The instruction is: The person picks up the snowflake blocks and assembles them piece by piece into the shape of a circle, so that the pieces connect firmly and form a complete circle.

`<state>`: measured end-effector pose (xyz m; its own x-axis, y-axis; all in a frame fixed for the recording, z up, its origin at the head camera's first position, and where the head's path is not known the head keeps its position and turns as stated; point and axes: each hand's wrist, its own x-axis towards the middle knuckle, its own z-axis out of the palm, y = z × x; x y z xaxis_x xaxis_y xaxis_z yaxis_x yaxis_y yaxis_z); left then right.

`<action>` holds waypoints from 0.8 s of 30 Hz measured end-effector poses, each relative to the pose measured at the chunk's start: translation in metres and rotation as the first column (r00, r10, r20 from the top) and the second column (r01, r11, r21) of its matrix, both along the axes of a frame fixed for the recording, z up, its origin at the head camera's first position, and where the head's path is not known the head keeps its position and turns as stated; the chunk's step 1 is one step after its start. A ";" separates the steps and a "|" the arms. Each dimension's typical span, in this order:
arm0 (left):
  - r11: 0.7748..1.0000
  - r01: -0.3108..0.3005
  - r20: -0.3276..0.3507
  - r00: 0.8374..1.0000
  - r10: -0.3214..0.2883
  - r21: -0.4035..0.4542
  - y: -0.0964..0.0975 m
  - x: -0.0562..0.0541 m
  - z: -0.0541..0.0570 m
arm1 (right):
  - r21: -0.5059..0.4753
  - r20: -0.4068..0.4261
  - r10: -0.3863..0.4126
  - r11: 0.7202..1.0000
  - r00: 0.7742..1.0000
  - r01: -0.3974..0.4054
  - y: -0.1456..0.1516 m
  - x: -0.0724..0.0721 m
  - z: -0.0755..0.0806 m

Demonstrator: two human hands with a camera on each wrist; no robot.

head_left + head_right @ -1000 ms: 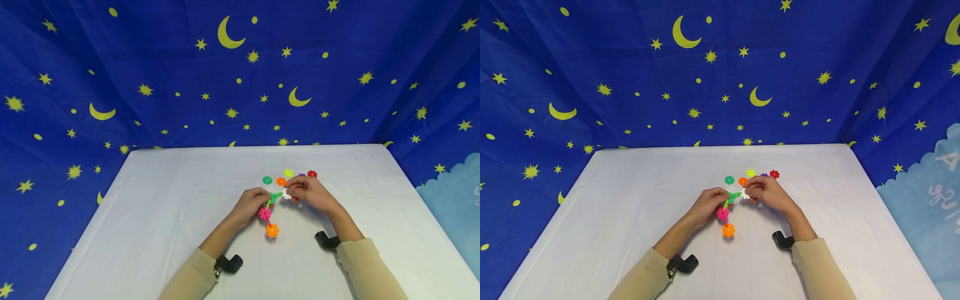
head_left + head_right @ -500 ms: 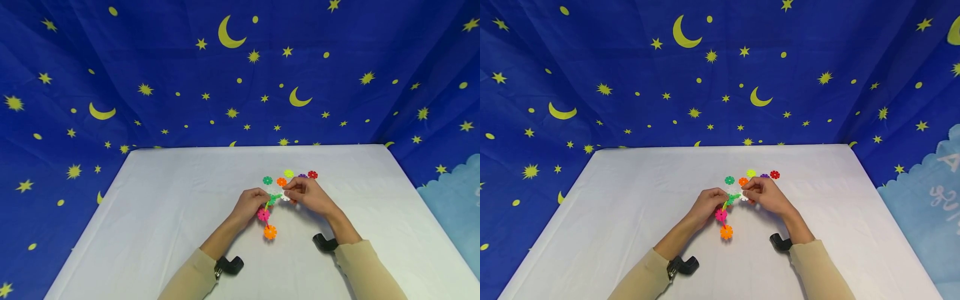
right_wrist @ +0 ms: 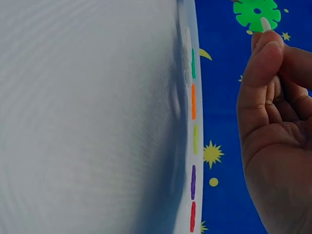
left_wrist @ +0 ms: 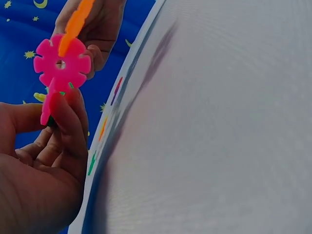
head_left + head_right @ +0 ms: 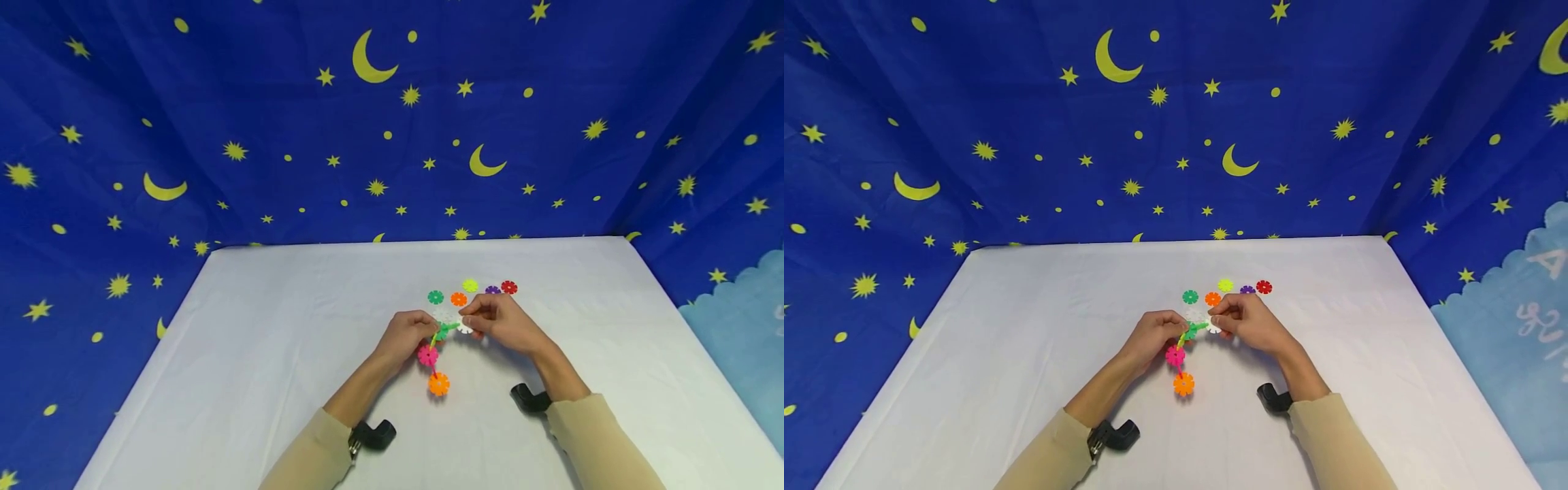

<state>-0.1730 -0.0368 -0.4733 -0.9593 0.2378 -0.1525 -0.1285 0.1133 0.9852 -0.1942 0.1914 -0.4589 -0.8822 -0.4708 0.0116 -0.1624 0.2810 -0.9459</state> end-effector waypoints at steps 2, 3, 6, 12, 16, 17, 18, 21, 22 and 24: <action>1.000 0.005 0.000 1.000 -0.005 0.013 0.000 0.001 0.000 | 0.011 -0.005 0.002 1.000 1.000 -0.002 0.000 0.001 0.000; 1.000 0.010 -0.003 1.000 -0.009 0.021 0.000 0.001 0.000 | 0.018 -0.008 -0.002 1.000 1.000 0.002 0.001 0.001 0.000; 0.999 0.029 -0.015 0.999 -0.029 0.028 0.002 0.001 0.000 | 0.021 -0.013 -0.017 1.000 1.000 0.017 0.002 0.002 0.001; 1.000 0.012 -0.027 1.000 -0.012 0.019 0.002 0.000 -0.001 | 0.012 -0.019 0.004 1.000 1.000 -0.003 0.000 0.000 0.001; 1.000 0.029 -0.027 0.999 -0.029 -0.006 0.001 -0.001 -0.001 | 0.013 -0.019 0.021 1.000 1.000 -0.021 -0.002 0.000 0.000; 0.999 0.036 -0.026 0.999 -0.036 -0.017 0.000 -0.001 -0.001 | 0.011 -0.019 0.022 1.000 1.000 -0.022 -0.003 0.000 0.000; 0.999 0.040 -0.025 0.999 -0.040 -0.024 0.000 -0.001 0.000 | 0.011 -0.017 0.020 1.000 1.000 -0.020 -0.004 0.001 0.000; 0.998 0.042 -0.011 0.999 -0.043 -0.035 -0.003 -0.002 0.002 | 0.008 -0.013 0.017 1.000 1.000 -0.017 -0.007 0.001 0.000; 0.999 0.043 -0.006 0.999 -0.044 -0.031 -0.005 -0.002 0.004 | 0.007 -0.012 0.016 1.000 1.000 -0.016 -0.008 0.002 0.000; 0.999 0.045 0.011 0.999 -0.045 -0.016 -0.007 -0.002 0.005 | 0.011 -0.018 0.007 1.000 1.000 -0.006 -0.009 0.001 0.000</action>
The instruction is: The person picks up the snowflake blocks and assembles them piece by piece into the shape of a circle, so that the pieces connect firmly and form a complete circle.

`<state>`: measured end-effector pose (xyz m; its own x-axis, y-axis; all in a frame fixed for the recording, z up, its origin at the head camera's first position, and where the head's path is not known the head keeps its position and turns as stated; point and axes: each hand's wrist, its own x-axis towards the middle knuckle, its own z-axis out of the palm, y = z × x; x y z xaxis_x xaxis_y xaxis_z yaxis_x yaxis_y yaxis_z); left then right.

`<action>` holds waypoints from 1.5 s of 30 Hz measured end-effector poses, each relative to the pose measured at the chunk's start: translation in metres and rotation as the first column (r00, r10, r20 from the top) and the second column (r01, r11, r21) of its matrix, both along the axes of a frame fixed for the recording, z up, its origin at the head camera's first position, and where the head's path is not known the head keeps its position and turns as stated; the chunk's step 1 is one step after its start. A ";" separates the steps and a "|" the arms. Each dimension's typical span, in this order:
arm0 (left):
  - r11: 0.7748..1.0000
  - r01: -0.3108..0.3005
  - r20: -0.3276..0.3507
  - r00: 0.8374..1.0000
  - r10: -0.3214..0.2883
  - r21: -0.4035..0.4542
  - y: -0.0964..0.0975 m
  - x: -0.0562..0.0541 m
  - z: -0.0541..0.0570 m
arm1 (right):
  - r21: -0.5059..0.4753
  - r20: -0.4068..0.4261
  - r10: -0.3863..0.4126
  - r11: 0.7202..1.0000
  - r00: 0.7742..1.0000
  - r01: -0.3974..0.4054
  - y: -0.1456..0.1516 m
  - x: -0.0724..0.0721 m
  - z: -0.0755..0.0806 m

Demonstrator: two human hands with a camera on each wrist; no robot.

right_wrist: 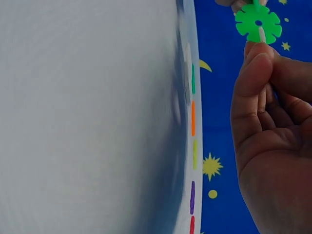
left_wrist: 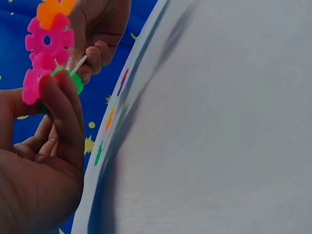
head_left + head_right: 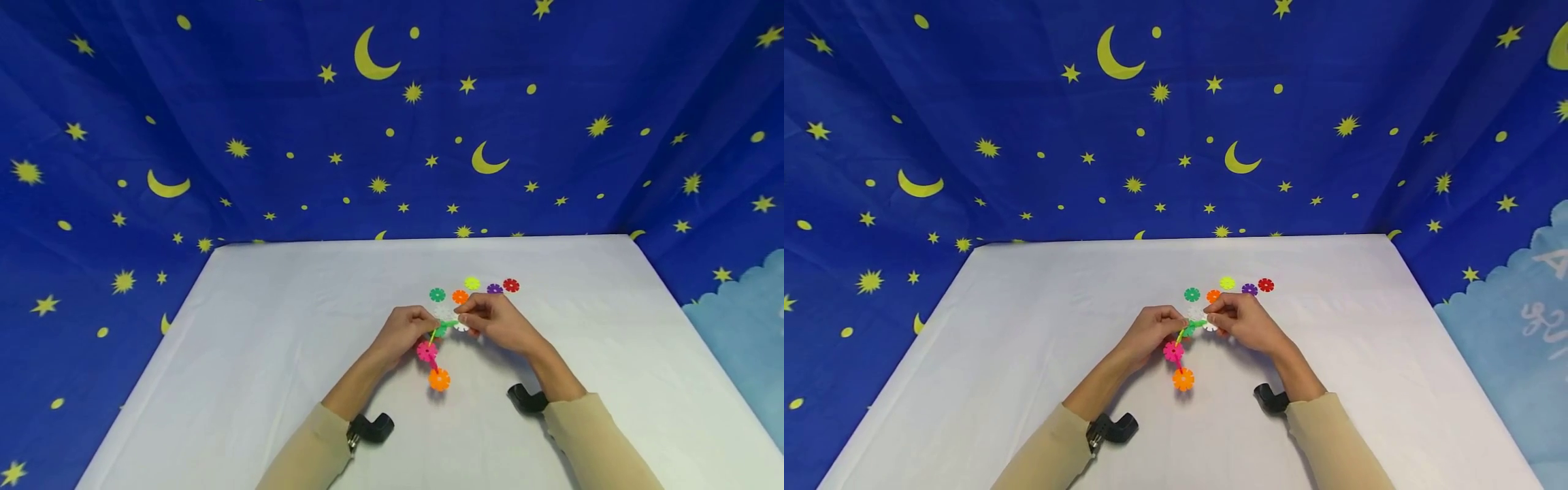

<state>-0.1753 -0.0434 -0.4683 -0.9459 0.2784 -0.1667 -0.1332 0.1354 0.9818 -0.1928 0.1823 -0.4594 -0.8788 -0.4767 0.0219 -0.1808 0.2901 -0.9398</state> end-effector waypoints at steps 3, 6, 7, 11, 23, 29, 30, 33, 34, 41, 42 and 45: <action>1.000 0.011 0.021 1.000 -0.012 0.017 -0.002 -0.001 0.001 | -0.005 -0.006 -0.011 1.000 1.000 0.011 -0.001 0.000 0.000; 1.000 0.018 0.032 0.999 -0.018 0.017 -0.002 -0.001 0.001 | -0.007 -0.010 -0.019 1.000 1.000 0.019 -0.002 -0.001 -0.001; 1.000 0.020 0.030 0.999 -0.020 0.012 -0.002 -0.001 0.000 | -0.008 -0.006 -0.019 1.000 1.000 0.019 -0.002 0.000 -0.001; 1.000 0.017 0.018 1.000 -0.016 -0.015 -0.001 -0.002 -0.002 | 0.004 -0.015 -0.029 1.000 0.999 0.029 -0.002 -0.001 -0.001; 0.989 0.121 0.062 0.990 -0.126 0.088 -0.001 -0.001 -0.004 | 0.021 0.004 -0.004 1.000 1.000 0.003 -0.016 0.003 -0.004; 0.990 0.124 0.078 0.988 -0.130 0.073 0.000 0.000 -0.002 | 0.016 0.016 -0.014 1.000 1.000 0.014 -0.016 0.004 -0.003; 0.990 0.124 0.081 0.988 -0.130 0.070 0.000 0.000 -0.002 | 0.017 0.016 -0.018 1.000 1.000 0.018 -0.016 0.003 -0.003; 0.992 0.121 0.083 0.989 -0.125 0.046 0.000 0.000 -0.002 | 0.021 0.014 -0.028 0.999 1.000 0.028 -0.016 0.003 -0.003; 0.993 0.117 0.082 0.989 -0.119 0.034 0.000 0.000 -0.002 | 0.022 0.013 -0.030 0.999 0.999 0.030 -0.016 0.003 -0.003; 0.997 0.075 0.064 0.995 -0.074 -0.006 0.000 0.000 -0.001 | 0.028 0.013 -0.049 0.998 0.999 0.049 -0.016 0.002 -0.003; 0.997 0.071 0.066 0.995 -0.071 0.003 0.000 0.000 -0.001 | 0.025 0.019 -0.055 0.998 0.998 0.054 -0.016 0.002 -0.003; 0.998 0.061 0.073 0.995 -0.063 0.018 -0.001 0.001 0.000 | 0.025 0.032 -0.085 0.996 0.996 0.084 -0.015 0.002 -0.004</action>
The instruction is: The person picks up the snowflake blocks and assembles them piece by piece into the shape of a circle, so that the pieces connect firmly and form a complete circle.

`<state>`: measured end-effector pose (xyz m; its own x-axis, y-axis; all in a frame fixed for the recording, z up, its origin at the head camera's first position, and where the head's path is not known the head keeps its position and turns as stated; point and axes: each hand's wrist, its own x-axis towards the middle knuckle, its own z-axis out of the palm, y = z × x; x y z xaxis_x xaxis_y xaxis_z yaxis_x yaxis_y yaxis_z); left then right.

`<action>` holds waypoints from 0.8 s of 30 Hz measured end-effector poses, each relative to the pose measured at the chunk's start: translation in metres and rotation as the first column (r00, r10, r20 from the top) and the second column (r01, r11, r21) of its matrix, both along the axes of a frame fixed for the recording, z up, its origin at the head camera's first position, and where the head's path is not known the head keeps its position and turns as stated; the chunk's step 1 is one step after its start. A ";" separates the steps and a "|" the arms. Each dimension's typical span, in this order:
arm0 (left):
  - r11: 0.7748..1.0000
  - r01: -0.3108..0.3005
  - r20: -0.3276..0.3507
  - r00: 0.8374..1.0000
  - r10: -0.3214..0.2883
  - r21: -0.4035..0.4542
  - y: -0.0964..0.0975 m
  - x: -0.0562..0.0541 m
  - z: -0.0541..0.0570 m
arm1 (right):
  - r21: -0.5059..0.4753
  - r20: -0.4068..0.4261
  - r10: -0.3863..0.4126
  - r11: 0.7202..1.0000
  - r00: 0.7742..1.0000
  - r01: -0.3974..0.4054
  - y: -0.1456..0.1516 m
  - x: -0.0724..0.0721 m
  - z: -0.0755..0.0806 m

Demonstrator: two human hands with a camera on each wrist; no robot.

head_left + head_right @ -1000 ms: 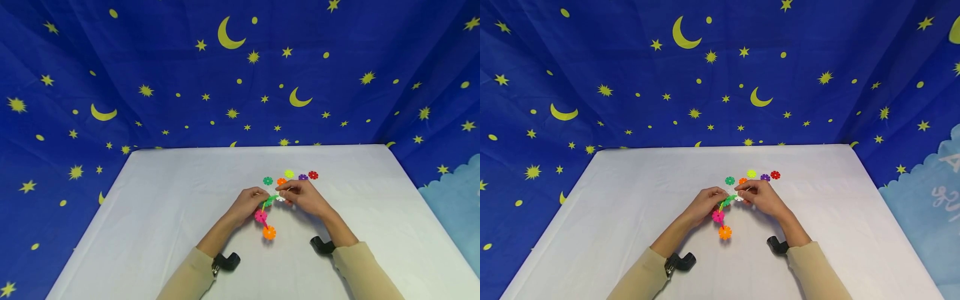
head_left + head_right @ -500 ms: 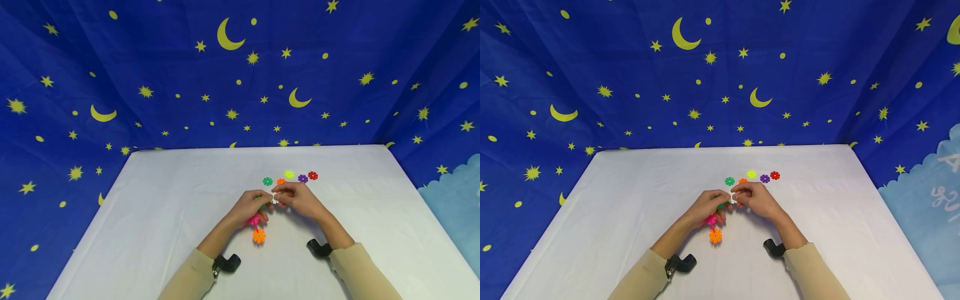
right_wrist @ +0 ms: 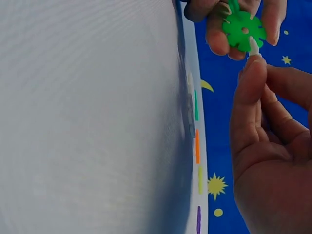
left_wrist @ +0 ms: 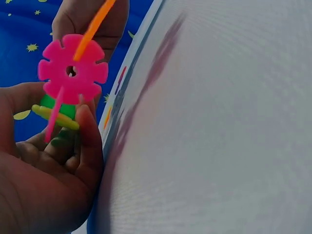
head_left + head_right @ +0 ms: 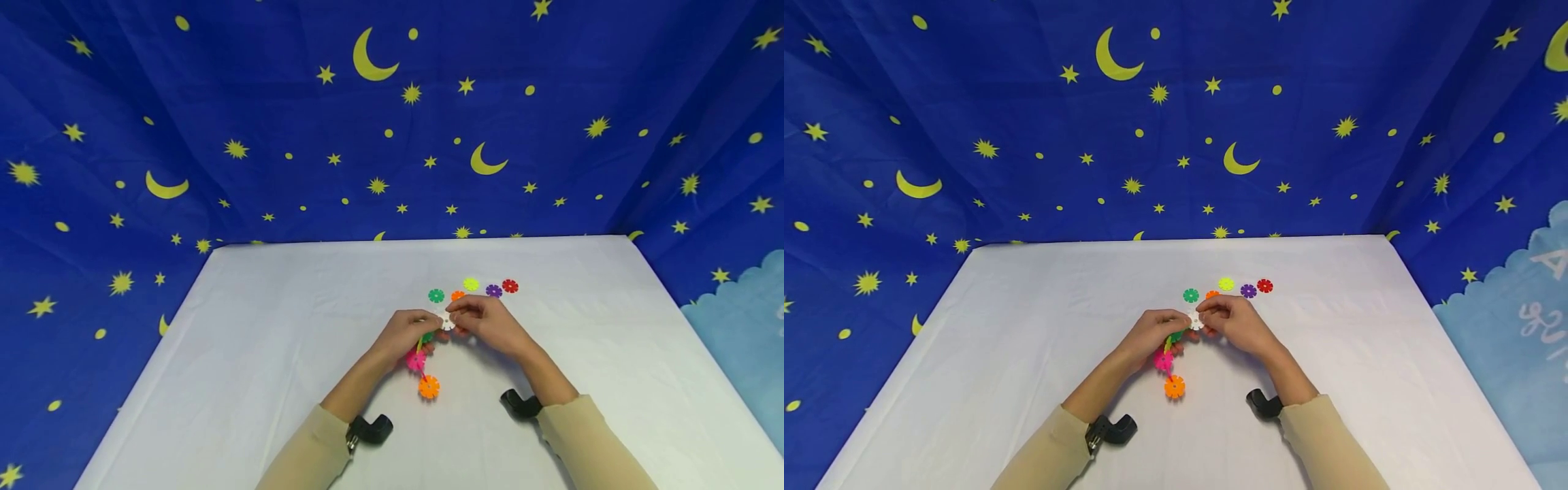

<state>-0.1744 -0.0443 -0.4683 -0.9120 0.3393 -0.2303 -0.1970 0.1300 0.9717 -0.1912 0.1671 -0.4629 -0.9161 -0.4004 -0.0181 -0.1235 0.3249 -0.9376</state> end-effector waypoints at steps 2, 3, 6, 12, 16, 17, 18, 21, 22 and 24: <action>1.000 -0.007 -0.004 1.000 0.007 0.001 -0.001 0.000 0.000 | 0.007 -0.002 -0.025 1.000 1.000 0.025 0.001 0.000 0.000; 1.000 -0.009 -0.006 1.000 0.009 -0.005 -0.001 0.000 0.000 | 0.015 -0.004 -0.045 0.999 0.999 0.045 0.001 -0.001 0.000; 1.000 -0.019 -0.009 1.000 0.019 -0.023 -0.002 0.000 -0.001 | 0.060 -0.033 -0.091 0.994 0.995 0.093 0.003 -0.002 -0.002; 0.999 -0.025 0.010 1.000 0.025 0.028 -0.003 0.000 -0.001 | 0.181 -0.109 -0.104 0.976 0.989 0.122 0.008 -0.004 -0.005; 0.996 -0.008 0.013 1.000 0.007 0.089 -0.003 0.000 -0.002 | 0.279 -0.198 -0.032 0.956 0.980 0.088 0.009 -0.004 -0.007; 0.995 -0.006 0.012 1.000 0.005 0.097 -0.003 0.000 -0.002 | 0.294 -0.215 -0.013 0.953 0.977 0.077 0.009 -0.004 -0.007; 0.995 -0.005 0.012 1.000 0.004 0.101 -0.003 0.000 -0.002 | 0.306 -0.231 0.003 0.949 0.973 0.070 0.010 -0.004 -0.008; 0.995 -0.005 0.008 1.000 0.004 0.100 -0.002 0.000 -0.002 | 0.327 -0.260 0.028 0.943 0.965 0.061 0.010 -0.003 -0.009; 0.995 -0.004 0.004 1.000 0.004 0.098 -0.002 0.000 -0.002 | 0.333 -0.269 0.036 0.941 0.962 0.057 0.010 -0.003 -0.009; 0.995 0.000 -0.003 1.000 0.000 0.100 -0.002 0.000 -0.002 | 0.338 -0.276 0.045 0.940 0.960 0.054 0.010 -0.003 -0.009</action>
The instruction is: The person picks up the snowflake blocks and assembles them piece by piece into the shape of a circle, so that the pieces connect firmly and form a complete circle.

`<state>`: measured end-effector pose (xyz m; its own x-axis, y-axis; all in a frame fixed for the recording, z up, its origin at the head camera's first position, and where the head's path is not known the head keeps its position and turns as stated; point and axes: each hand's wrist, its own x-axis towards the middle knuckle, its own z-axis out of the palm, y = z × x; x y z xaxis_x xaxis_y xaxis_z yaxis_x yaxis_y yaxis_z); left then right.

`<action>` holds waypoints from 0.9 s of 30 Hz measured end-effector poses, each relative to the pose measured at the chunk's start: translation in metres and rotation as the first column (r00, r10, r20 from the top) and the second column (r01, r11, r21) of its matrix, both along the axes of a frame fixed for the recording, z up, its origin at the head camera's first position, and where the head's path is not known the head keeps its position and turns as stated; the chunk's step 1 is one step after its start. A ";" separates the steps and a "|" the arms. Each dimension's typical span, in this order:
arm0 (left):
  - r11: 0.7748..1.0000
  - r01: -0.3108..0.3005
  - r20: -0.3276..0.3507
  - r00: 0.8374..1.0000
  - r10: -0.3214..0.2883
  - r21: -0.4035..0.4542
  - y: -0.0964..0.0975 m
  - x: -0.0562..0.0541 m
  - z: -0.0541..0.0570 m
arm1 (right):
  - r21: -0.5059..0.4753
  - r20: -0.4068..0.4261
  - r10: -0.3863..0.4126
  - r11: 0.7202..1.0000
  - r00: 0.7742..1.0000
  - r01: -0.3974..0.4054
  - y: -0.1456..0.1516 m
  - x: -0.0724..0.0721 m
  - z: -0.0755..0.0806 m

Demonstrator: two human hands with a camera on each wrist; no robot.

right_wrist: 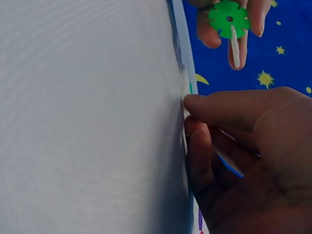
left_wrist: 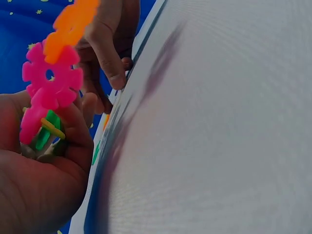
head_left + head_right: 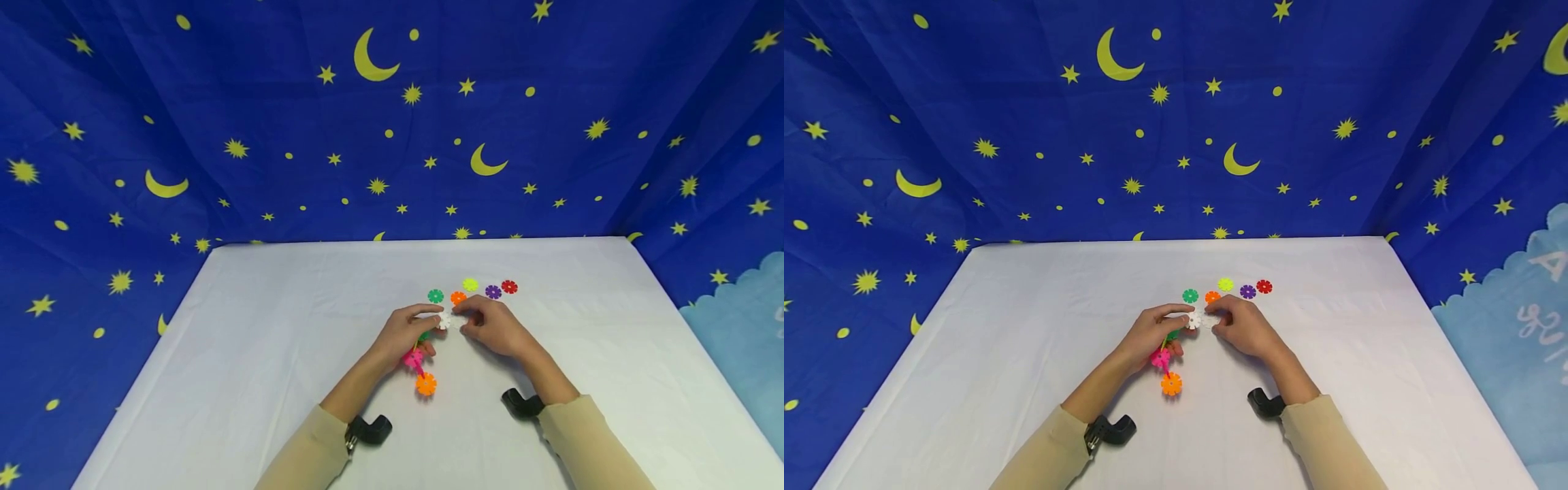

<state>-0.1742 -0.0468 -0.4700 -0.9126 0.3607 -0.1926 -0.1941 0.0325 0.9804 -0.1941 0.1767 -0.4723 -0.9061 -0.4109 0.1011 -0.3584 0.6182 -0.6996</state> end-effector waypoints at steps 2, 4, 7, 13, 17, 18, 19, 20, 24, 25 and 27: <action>1.000 0.006 -0.001 1.000 -0.006 0.007 0.000 0.000 0.000 | 0.002 -0.002 0.006 1.000 1.000 -0.006 0.000 0.000 0.000; 1.000 0.012 0.001 1.000 -0.012 0.020 0.000 0.000 -0.001 | 0.008 0.002 0.010 1.000 1.000 -0.010 0.000 0.000 0.001; 1.000 0.013 -0.014 1.000 -0.013 0.015 0.001 0.000 -0.004 | 0.024 0.005 0.006 1.000 1.000 -0.006 -0.001 0.000 0.001; 0.994 -0.033 -0.129 0.991 0.020 -0.104 0.001 0.001 -0.004 | 0.015 0.027 -0.022 1.000 0.999 0.022 0.001 -0.001 0.000; 0.989 -0.061 -0.164 0.986 0.038 -0.137 0.001 0.002 -0.004 | -0.022 0.072 -0.025 0.999 0.997 0.026 0.003 -0.002 0.001; 0.988 -0.064 -0.169 0.985 0.039 -0.141 0.001 0.002 -0.004 | -0.029 0.078 -0.021 0.999 0.997 0.024 0.003 -0.002 0.001; 0.987 -0.066 -0.175 0.984 0.040 -0.146 0.001 0.001 -0.005 | -0.039 0.082 -0.016 0.999 0.997 0.019 0.003 -0.002 0.002; 0.986 -0.067 -0.179 0.983 0.040 -0.150 0.001 0.001 -0.005 | -0.050 0.084 -0.012 0.999 0.996 0.016 0.003 -0.002 0.002; 0.985 -0.077 -0.187 0.981 0.047 -0.157 0.001 0.001 -0.005 | -0.105 0.084 -0.012 0.994 0.996 0.021 0.002 0.000 0.006; 0.984 -0.080 -0.188 0.981 0.049 -0.161 0.001 0.001 -0.005 | -0.117 0.082 -0.015 0.993 0.997 0.024 0.002 0.000 0.006; 0.983 -0.087 -0.187 0.981 0.056 -0.164 0.001 0.001 -0.005 | -0.138 0.076 -0.016 0.990 0.997 0.026 0.002 0.000 0.007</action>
